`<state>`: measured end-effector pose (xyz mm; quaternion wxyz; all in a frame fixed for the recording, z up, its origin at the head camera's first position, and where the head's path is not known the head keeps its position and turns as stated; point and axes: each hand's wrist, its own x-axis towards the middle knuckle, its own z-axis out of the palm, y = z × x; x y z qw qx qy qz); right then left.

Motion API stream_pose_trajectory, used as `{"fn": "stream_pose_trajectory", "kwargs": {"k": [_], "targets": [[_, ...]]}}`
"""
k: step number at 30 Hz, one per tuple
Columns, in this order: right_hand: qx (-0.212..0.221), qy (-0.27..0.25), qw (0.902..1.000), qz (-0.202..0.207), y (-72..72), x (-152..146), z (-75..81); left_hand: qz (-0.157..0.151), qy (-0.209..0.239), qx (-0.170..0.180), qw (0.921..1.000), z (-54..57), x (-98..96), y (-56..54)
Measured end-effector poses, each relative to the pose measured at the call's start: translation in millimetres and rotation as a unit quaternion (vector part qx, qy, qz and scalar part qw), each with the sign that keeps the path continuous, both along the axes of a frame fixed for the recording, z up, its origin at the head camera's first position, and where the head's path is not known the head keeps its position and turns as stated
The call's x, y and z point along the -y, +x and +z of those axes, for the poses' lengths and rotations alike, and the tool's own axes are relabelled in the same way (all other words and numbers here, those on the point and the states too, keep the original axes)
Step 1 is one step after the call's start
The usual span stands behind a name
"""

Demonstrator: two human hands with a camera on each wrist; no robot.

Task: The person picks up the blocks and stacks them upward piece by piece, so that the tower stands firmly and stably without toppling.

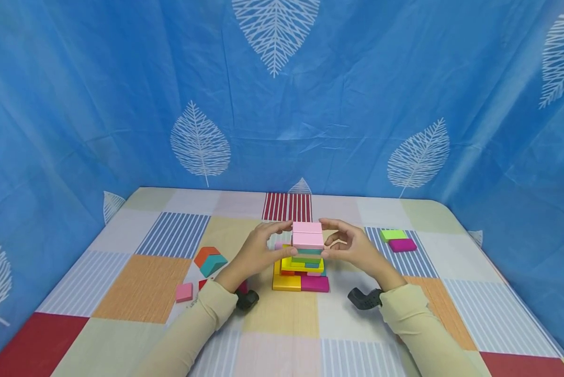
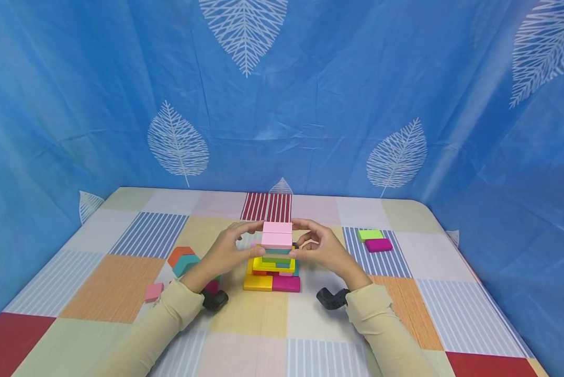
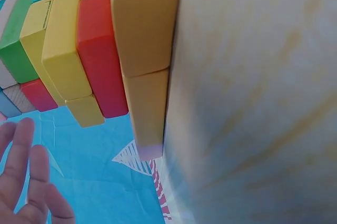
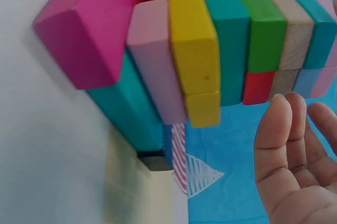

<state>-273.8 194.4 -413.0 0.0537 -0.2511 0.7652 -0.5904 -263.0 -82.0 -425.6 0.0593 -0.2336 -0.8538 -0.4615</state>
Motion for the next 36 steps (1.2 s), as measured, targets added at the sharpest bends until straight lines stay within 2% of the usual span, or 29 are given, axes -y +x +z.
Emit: {"fn": "stream_pose_trajectory", "kwargs": {"k": [8, 13, 15, 17, 21, 23, 26, 30, 33, 36], "targets": [[-0.004, 0.006, 1.0000, 0.000, -1.5, 1.5, -2.7, 0.004, -0.010, 0.009, 0.9999, 3.1, -0.3, 1.2], [-0.016, 0.008, 0.9998, 0.004, -1.9, 2.4, -3.2, -0.013, -0.021, 0.013, 0.9996, 7.0, 6.3, -0.9], [-0.023, 0.010, 0.9997, 0.006, -1.6, 3.2, -3.6, -0.027, -0.026, 0.017, 0.9991, 14.9, 13.3, -1.5], [-0.028, 0.011, 0.9995, 0.007, -1.3, 4.0, -4.2, -0.041, -0.028, 0.019, 0.9986, 28.9, 23.0, 0.8], [-0.031, 0.008, 0.9995, 0.005, -0.7, 5.5, -5.9, -0.061, -0.023, 0.026, 0.9976, 59.6, 47.2, 10.6], [-0.031, 0.006, 0.9995, 0.004, -1.0, 6.0, -6.5, -0.069, -0.037, 0.032, 0.9964, 67.6, 61.1, 14.0], [-0.031, 0.006, 0.9995, 0.002, -1.5, 6.1, -8.0, -0.081, -0.085, 0.060, 0.9913, 63.8, 80.8, 13.9], [-0.033, 0.006, 0.9994, 0.003, -1.8, 6.7, -9.3, -0.098, -0.154, 0.102, 0.9779, 43.3, 98.1, 7.6], [-0.035, 0.004, 0.9994, 0.005, -1.8, 7.4, -9.5, -0.108, -0.192, 0.136, 0.9658, 31.5, 100.5, 5.3], [-0.034, 0.001, 0.9994, 0.009, -1.7, 8.3, -8.9, -0.118, -0.217, 0.164, 0.9550, 26.4, 97.5, 6.4]]}}
